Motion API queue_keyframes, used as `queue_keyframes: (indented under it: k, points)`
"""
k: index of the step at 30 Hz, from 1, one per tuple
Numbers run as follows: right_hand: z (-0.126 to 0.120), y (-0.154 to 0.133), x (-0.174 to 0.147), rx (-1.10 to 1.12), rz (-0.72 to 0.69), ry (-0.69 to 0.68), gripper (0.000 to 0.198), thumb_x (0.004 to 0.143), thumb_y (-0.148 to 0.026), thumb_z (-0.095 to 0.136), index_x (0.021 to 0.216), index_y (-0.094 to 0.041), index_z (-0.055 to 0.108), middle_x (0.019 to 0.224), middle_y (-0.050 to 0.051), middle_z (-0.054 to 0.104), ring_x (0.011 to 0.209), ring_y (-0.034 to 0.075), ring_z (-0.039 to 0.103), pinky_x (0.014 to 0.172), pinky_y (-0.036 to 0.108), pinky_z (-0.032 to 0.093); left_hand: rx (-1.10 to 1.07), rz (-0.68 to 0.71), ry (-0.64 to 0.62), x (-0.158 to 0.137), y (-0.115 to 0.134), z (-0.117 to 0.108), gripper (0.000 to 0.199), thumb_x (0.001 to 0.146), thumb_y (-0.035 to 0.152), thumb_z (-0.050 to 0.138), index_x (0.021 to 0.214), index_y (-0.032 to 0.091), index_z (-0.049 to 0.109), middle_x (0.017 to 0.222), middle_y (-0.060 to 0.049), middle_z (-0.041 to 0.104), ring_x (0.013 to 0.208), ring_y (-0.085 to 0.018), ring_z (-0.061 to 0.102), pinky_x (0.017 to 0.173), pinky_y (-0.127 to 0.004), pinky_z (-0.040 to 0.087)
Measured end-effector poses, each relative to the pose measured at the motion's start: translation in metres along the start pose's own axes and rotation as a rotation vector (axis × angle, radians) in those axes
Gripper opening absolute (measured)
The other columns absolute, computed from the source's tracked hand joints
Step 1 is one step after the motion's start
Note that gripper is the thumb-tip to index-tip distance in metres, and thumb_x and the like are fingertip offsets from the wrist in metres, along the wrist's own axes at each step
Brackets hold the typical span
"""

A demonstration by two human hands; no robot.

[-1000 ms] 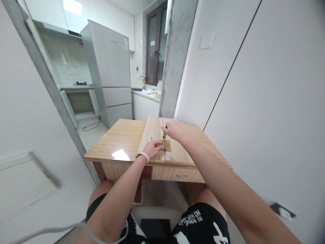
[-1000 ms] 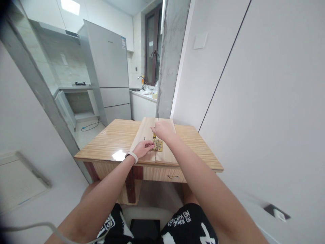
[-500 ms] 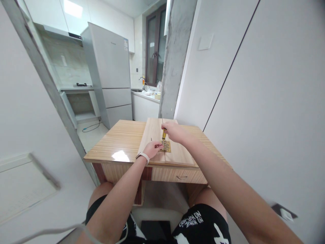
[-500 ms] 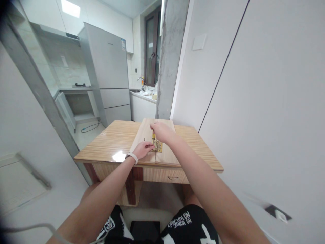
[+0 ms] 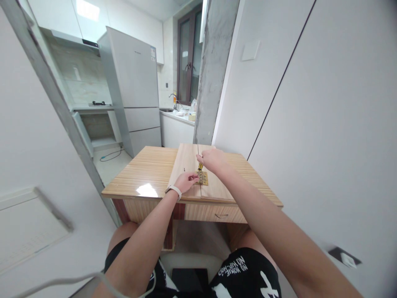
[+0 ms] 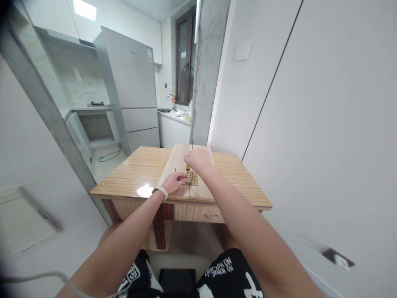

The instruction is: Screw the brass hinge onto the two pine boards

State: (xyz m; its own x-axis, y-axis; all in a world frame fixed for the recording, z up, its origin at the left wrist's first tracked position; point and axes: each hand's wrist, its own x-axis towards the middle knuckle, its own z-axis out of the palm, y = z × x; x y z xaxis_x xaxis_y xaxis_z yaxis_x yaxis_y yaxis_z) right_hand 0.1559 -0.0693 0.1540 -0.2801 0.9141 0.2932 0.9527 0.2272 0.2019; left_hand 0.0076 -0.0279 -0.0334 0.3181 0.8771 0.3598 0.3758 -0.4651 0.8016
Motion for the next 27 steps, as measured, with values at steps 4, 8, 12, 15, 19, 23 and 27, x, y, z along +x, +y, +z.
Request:
queue_keyframes:
  k: [4, 8, 12, 15, 19, 23, 27]
  points:
    - [0.000, -0.010, -0.003, 0.010, 0.040, 0.051, 0.062, 0.105, -0.052, 0.027, 0.104, -0.014, 0.076, 0.104, 0.022, 0.074, 0.103, 0.031, 0.068, 0.085, 0.036, 0.049, 0.052, 0.021, -0.002, -0.001, 0.005, -0.001, 0.038, 0.088, 0.051, 0.062, 0.088, 0.016, 0.075, 0.072, -0.002, 0.066, 0.062, -0.013, 0.049, 0.063, -0.026, 0.039]
    - [-0.001, -0.006, -0.005, 0.060, -0.029, 0.028, 0.055, 0.102, -0.058, 0.039, 0.107, -0.015, 0.072, 0.108, 0.019, 0.073, 0.105, 0.030, 0.067, 0.086, 0.034, 0.048, 0.069, 0.010, 0.006, -0.001, 0.007, -0.003, 0.039, 0.088, 0.052, 0.061, 0.083, 0.016, 0.074, 0.070, -0.002, 0.065, 0.063, -0.014, 0.049, 0.062, -0.027, 0.037]
    - [-0.003, 0.006, -0.005, 0.131, -0.212, 0.001, 0.029, 0.099, -0.030, 0.055, 0.123, -0.019, 0.065, 0.119, 0.013, 0.070, 0.110, 0.025, 0.065, 0.089, 0.029, 0.045, 0.081, -0.005, 0.010, 0.000, 0.006, -0.004, 0.039, 0.088, 0.051, 0.061, 0.078, 0.016, 0.073, 0.065, -0.001, 0.061, 0.060, -0.013, 0.047, 0.060, -0.027, 0.034]
    - [-0.004, 0.010, -0.003, 0.160, -0.283, 0.001, 0.030, 0.099, -0.017, 0.050, 0.123, -0.020, 0.066, 0.119, 0.011, 0.070, 0.109, 0.022, 0.065, 0.091, 0.028, 0.043, 0.069, -0.002, 0.012, 0.001, 0.004, -0.004, 0.038, 0.087, 0.050, 0.062, 0.080, 0.015, 0.074, 0.065, -0.001, 0.062, 0.061, -0.013, 0.048, 0.060, -0.027, 0.034]
    - [-0.004, 0.009, 0.001, 0.149, -0.299, -0.011, 0.026, 0.099, -0.017, 0.049, 0.113, -0.019, 0.071, 0.114, 0.012, 0.072, 0.106, 0.022, 0.066, 0.091, 0.028, 0.043, 0.072, 0.006, 0.005, 0.001, 0.001, -0.003, 0.037, 0.088, 0.049, 0.062, 0.082, 0.016, 0.075, 0.068, -0.002, 0.065, 0.062, -0.014, 0.050, 0.061, -0.027, 0.037]
    - [-0.005, 0.009, 0.003, 0.089, -0.254, -0.021, 0.025, 0.100, -0.027, 0.051, 0.106, -0.016, 0.073, 0.113, 0.016, 0.073, 0.104, 0.025, 0.067, 0.089, 0.030, 0.045, 0.030, -0.020, 0.017, 0.000, -0.003, -0.001, 0.032, 0.087, 0.045, 0.064, 0.099, 0.017, 0.075, 0.081, -0.004, 0.071, 0.068, -0.015, 0.057, 0.065, -0.027, 0.043]
    - [-0.002, 0.011, 0.003, 0.029, -0.161, -0.027, 0.047, 0.103, -0.049, 0.043, 0.103, -0.014, 0.074, 0.110, 0.021, 0.073, 0.105, 0.029, 0.068, 0.088, 0.034, 0.047, -0.029, -0.039, 0.023, 0.001, -0.005, 0.000, 0.032, 0.085, 0.041, 0.067, 0.106, 0.017, 0.072, 0.087, -0.005, 0.073, 0.071, -0.015, 0.060, 0.068, -0.027, 0.046]
